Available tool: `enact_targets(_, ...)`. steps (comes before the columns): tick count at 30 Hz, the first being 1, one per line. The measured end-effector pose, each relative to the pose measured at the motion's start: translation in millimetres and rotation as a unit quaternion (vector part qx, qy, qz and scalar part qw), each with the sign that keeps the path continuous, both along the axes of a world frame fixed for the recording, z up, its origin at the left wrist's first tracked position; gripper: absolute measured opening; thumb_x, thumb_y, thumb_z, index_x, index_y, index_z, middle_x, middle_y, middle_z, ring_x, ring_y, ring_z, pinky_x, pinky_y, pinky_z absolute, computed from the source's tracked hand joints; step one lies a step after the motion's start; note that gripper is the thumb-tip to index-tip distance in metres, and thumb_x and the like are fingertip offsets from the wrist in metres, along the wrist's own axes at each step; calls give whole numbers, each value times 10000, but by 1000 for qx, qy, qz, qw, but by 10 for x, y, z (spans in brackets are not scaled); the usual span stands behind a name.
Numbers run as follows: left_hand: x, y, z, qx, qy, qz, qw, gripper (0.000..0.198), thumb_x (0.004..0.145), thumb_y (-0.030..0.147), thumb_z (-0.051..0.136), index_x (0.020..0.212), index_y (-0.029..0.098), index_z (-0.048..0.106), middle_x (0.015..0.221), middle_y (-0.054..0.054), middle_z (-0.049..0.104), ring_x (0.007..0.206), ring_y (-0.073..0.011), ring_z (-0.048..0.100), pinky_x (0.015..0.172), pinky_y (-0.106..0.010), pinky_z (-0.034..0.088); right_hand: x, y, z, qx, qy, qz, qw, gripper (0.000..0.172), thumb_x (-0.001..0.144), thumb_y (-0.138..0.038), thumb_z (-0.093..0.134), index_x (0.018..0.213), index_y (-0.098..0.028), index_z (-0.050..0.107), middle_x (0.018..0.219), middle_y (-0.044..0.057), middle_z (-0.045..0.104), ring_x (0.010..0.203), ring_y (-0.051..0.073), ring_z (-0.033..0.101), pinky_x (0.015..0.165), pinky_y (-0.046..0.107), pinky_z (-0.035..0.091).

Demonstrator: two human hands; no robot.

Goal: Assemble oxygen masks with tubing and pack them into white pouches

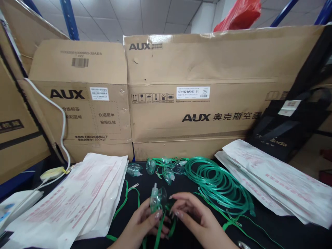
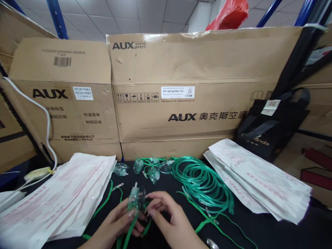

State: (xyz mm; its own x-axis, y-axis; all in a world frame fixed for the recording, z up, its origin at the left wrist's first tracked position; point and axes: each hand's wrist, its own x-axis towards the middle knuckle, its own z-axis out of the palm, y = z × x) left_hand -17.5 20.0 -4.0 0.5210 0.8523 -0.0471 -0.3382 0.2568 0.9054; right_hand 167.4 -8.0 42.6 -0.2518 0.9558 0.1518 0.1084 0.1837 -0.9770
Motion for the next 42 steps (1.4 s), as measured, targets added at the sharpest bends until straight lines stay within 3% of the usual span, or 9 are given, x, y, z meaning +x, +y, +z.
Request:
enact_targets(3,-8,-3,56,-15,-1,-36,999,459,710,494,617,1017,153,606,631,-52,670,504,-157,619,450,-234,454,26,72,-70,15,-23,-60,998,301,767,-361,607,1031,-226,555,881,22,565,801,147,540,757,290,439)
enact_targets(9,-13,-33,68,-22,-16,-63,998,531,686,518,624,1087,170,612,612,-63,683,481,-136,613,395,-169,395,-25,174,-260,-143,111,80,980,313,672,-328,707,888,-162,554,623,-44,550,545,84,526,567,239,431)
enact_targets(20,-13,-70,220,-23,-41,-51,998,462,668,391,698,1081,198,624,656,-47,673,529,-123,591,448,-179,405,-22,73,-121,-282,205,123,929,363,591,-116,710,901,-159,526,633,-47,568,587,98,569,591,254,467)
enact_targets(25,-16,-62,175,-56,-9,-12,998,503,670,421,679,1105,183,596,624,-38,660,485,-120,569,408,-180,384,9,175,-173,-218,159,61,961,346,583,-194,748,845,-154,525,558,-65,564,500,72,524,519,210,443)
enact_targets(31,-44,-58,153,-67,26,5,997,534,680,509,626,1080,157,591,582,-41,637,468,-98,511,387,-158,300,37,201,-186,-196,55,75,976,262,628,-301,713,743,-133,548,475,-75,514,389,49,446,401,175,366)
enact_targets(35,-57,-53,209,-64,34,-7,997,588,646,412,710,1178,243,524,570,33,577,383,-32,364,352,-145,209,88,215,-194,-139,-54,57,987,209,671,-290,673,763,-155,543,437,-103,449,352,45,389,356,162,297)
enact_targets(38,-45,-57,248,-57,19,20,998,547,584,282,784,1095,286,588,653,39,585,493,-43,463,421,-122,311,189,265,-161,-69,-139,29,988,115,744,-249,592,811,-161,559,520,-60,522,427,74,463,419,185,370)
enact_targets(40,-33,-65,264,-68,11,49,996,499,544,244,807,1010,293,635,789,20,626,696,-93,549,557,-141,392,302,325,-125,53,-250,-43,966,88,797,-222,519,825,-175,587,645,-11,581,553,103,531,528,212,432)
enact_targets(42,-25,-69,271,-80,20,50,995,485,544,229,805,995,302,642,816,21,640,731,-109,557,584,-161,398,447,402,-96,179,-363,-137,904,134,825,-211,477,852,-196,607,807,33,603,739,146,563,686,262,454)
